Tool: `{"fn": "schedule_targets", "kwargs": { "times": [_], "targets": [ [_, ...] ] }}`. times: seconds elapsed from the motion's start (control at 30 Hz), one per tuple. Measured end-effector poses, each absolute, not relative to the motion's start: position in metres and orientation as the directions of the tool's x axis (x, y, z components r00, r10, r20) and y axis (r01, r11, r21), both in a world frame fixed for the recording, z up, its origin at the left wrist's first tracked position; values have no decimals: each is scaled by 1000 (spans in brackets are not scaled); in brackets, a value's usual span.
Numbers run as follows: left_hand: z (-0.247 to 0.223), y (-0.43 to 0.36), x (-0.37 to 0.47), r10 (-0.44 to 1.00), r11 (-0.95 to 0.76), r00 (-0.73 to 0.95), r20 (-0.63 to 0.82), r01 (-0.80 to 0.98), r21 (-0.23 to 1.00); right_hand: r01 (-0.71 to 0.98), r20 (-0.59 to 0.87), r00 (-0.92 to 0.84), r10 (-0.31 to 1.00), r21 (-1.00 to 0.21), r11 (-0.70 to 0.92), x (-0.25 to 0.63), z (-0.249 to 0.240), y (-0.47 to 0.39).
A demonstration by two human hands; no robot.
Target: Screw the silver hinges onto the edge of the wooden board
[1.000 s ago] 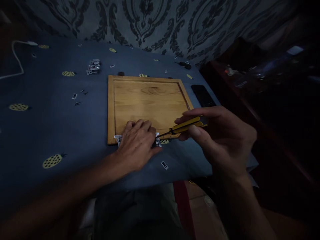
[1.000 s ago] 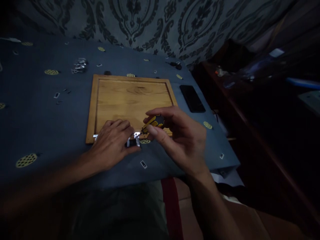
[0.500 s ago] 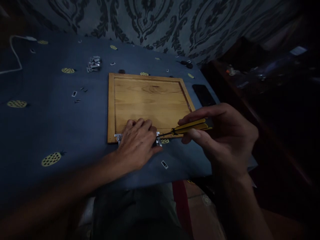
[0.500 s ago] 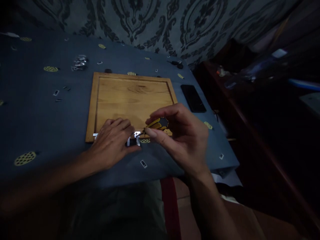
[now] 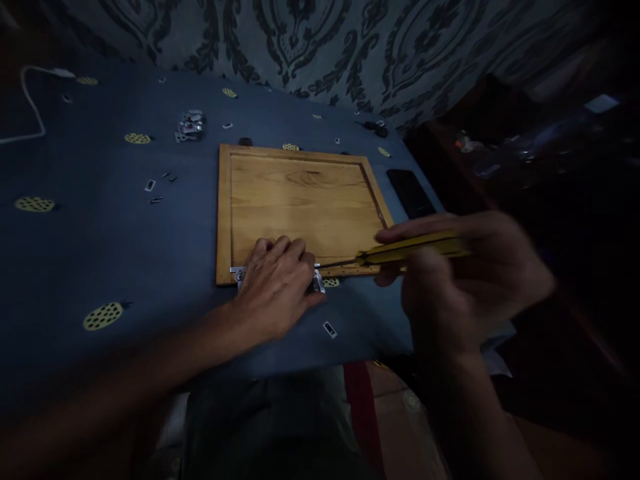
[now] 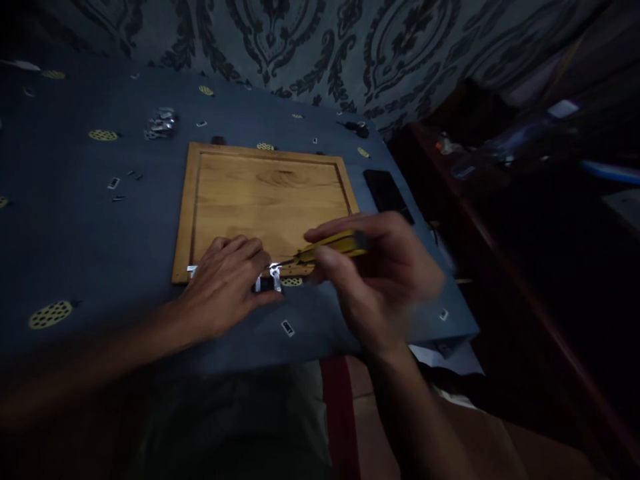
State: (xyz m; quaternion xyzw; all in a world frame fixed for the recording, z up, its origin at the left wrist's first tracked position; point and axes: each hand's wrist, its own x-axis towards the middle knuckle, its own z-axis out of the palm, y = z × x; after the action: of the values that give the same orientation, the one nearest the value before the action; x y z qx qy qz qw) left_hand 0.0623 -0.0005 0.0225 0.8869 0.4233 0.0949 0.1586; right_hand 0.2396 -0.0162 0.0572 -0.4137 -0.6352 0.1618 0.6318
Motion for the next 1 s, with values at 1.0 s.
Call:
{"fn": "schedule_targets", "kwargs": {
  "times": [1.0],
  "targets": [
    [28,2,64,776,-576,630,-23,724,380,386,531,3,848,-783,489,245,58,-24]
  ]
}}
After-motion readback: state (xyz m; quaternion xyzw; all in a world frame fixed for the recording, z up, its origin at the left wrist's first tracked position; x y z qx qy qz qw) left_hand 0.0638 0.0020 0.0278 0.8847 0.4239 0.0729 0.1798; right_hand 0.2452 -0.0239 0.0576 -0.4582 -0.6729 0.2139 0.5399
